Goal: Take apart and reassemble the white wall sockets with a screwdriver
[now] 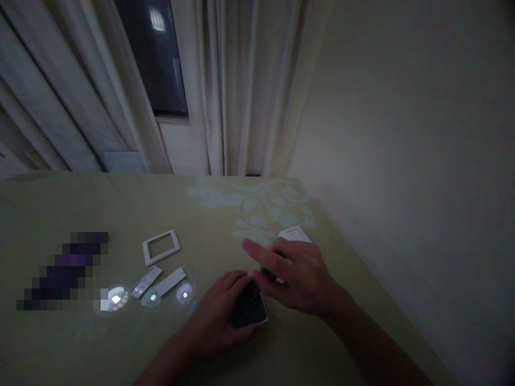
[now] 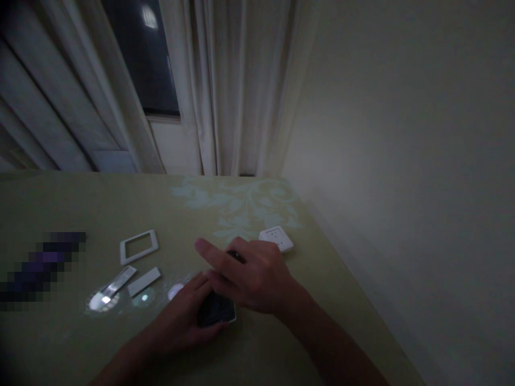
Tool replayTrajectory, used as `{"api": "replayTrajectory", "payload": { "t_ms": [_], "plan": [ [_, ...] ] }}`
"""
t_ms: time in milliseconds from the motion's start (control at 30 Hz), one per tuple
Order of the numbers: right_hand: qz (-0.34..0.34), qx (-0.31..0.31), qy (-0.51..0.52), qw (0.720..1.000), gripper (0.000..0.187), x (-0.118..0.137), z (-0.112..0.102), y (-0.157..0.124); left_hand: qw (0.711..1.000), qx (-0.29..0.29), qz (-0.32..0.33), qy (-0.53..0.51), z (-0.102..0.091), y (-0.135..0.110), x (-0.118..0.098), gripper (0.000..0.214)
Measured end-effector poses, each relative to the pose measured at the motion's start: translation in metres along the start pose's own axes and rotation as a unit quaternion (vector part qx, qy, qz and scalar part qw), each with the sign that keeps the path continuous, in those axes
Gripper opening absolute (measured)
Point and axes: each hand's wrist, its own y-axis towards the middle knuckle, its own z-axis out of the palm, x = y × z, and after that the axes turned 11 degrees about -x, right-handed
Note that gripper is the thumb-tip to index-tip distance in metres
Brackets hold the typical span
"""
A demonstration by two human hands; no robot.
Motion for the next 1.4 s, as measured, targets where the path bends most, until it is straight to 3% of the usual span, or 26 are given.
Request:
{"api": "replayTrajectory", "payload": {
  "t_ms": [67, 100, 167, 267, 333, 433, 500, 600, 667, 733, 800, 900, 967, 1067, 1133, 1233, 1300, 1400],
  "plan": [
    [-0.048, -0.043, -0.071, 0.995, 0.042, 0.001, 0.002, -0.003, 1.000, -0.004, 0.002, -0.004, -0.001, 0.000, -0.001, 0.067],
    [-0.042, -0.036, -0.059, 0.997, 0.044, 0.001, 0.002, -0.002, 1.000, -0.005, 0.003, -0.005, -0.001, 0.000, -0.001, 0.069],
    [0.019, 0.011, 0.040, 0.999, 0.051, 0.002, 0.002, 0.001, 1.000, -0.001, 0.004, -0.003, -0.001, 0.000, -0.001, 0.075],
    [0.104, 0.054, 0.199, 0.973, 0.056, -0.004, 0.003, 0.003, 1.000, 0.011, 0.003, 0.003, -0.001, -0.001, -0.001, 0.078],
    [0.113, 0.006, 0.212, 0.971, 0.055, -0.011, 0.006, 0.000, 1.000, 0.016, 0.001, 0.006, -0.001, -0.001, 0.000, 0.080],
    [0.064, -0.074, 0.122, 0.988, 0.049, -0.017, 0.009, -0.005, 1.000, 0.021, -0.003, 0.013, -0.001, 0.000, 0.001, 0.078],
    [0.067, -0.026, 0.150, 0.986, 0.051, -0.017, 0.008, -0.004, 1.000, 0.023, -0.002, 0.013, 0.000, 0.000, 0.002, 0.078],
    [0.119, 0.061, 0.267, 0.954, 0.054, -0.012, 0.006, -0.001, 1.000, 0.018, 0.000, 0.009, 0.001, 0.001, 0.002, 0.079],
    [0.106, 0.032, 0.235, 0.966, 0.050, -0.010, 0.008, -0.001, 1.000, 0.015, 0.002, 0.006, 0.000, 0.000, 0.001, 0.079],
    [0.052, -0.031, 0.119, 0.991, 0.042, -0.009, 0.010, -0.001, 1.000, 0.014, 0.003, -0.001, -0.001, 0.000, -0.001, 0.074],
    [0.023, -0.044, 0.048, 0.998, 0.038, -0.009, 0.010, -0.001, 1.000, 0.013, 0.002, -0.004, -0.001, 0.000, -0.002, 0.071],
    [0.088, 0.034, 0.160, 0.983, 0.049, -0.008, 0.006, 0.002, 1.000, 0.009, 0.000, 0.003, -0.001, 0.001, -0.001, 0.076],
    [0.127, 0.043, 0.227, 0.965, 0.052, -0.006, 0.004, 0.002, 1.000, 0.009, 0.005, 0.003, -0.001, 0.001, 0.000, 0.076],
    [0.052, -0.035, 0.120, 0.991, 0.045, -0.004, 0.006, 0.000, 1.000, 0.001, 0.016, -0.007, -0.001, 0.001, 0.000, 0.068],
    [-0.003, -0.048, 0.046, 0.998, 0.041, -0.003, 0.005, 0.001, 1.000, -0.005, 0.012, -0.009, -0.001, 0.001, 0.000, 0.068],
    [0.048, 0.034, 0.131, 0.990, 0.050, 0.000, 0.001, 0.006, 1.000, -0.005, 0.005, -0.007, -0.001, 0.001, -0.001, 0.074],
    [0.083, 0.057, 0.177, 0.979, 0.051, 0.001, 0.000, 0.006, 1.000, -0.007, 0.004, -0.003, 0.000, 0.000, -0.001, 0.074],
    [0.014, -0.030, 0.050, 0.998, 0.028, -0.001, 0.001, 0.002, 1.000, -0.002, 0.001, -0.001, -0.001, 0.000, -0.001, 0.071]
  ]
}}
